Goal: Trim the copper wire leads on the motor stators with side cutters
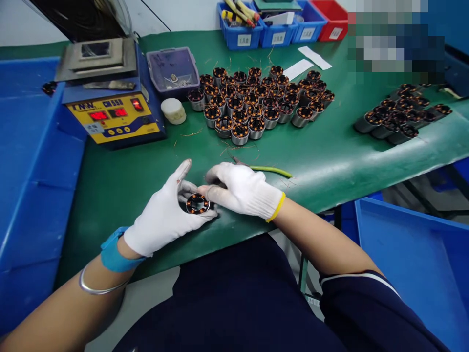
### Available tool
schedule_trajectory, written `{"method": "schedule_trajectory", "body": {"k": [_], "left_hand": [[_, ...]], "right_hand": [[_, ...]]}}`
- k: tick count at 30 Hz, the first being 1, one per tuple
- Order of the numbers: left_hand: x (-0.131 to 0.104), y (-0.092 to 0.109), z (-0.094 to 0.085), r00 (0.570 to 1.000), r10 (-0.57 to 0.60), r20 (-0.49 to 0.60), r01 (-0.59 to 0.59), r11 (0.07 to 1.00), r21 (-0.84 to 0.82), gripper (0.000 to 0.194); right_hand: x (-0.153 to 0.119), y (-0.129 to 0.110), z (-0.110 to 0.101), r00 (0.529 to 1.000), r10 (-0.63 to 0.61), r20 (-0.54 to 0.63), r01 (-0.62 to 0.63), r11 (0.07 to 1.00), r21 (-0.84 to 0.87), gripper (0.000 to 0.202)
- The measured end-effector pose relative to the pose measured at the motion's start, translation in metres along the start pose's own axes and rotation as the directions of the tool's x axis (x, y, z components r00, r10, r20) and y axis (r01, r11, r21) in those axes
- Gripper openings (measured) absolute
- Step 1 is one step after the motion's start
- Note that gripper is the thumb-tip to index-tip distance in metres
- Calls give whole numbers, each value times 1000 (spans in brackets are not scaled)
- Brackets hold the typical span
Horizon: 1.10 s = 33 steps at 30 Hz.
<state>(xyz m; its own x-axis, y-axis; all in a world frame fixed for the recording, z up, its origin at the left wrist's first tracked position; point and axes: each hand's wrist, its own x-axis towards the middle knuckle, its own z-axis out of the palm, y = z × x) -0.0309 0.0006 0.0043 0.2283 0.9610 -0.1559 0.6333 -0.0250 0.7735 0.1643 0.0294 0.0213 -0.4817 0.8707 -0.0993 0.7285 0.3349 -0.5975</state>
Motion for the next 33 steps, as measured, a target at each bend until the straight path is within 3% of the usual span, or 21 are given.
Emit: {"method": "schedule_trajectory", "body": {"k": [3,8,10,13,16,17,20,28,30,33], "left_hand": [[0,0,-1,1000,-17,9,17,1000,-5,114],[2,-4,-5,997,33,63,-31,999,-40,112],[2,-5,-6,996,47,72,-45,999,-31,113],[3,-7,-7,995,49,82,-47,998,-29,112],[3,-6,-7,996,47,81,-45,999,-31,111],[3,-6,-7,996,45,78,-43,999,-30,111],[3,-5,-8,996,37,80,-35,999,-28,112],[4,-7,-13,990,44,137,-41,999,-21,116],[5,-8,-15,988,51,149,-50,999,-10,115],[5,-9,-16,986,74,150,-78,997,21,114]], "right_hand": [[5,2,7,1000,-4,-7,5,1000,25,19],[4,2,10,992,102,-72,-121,919,-376,24],[1,2,4,988,142,-54,-152,888,-434,27],[-1,5,-5,994,61,-89,-82,963,-255,30],[0,6,-3,984,-126,-126,117,990,-72,55],[2,7,-1,976,-188,-105,183,981,-62,57],[7,7,7,961,-277,21,277,950,-144,40],[-3,9,-3,959,-139,246,254,806,-534,31],[-8,10,-9,974,-121,191,205,823,-530,32],[-13,8,-12,982,-189,22,184,911,-370,42]]}}
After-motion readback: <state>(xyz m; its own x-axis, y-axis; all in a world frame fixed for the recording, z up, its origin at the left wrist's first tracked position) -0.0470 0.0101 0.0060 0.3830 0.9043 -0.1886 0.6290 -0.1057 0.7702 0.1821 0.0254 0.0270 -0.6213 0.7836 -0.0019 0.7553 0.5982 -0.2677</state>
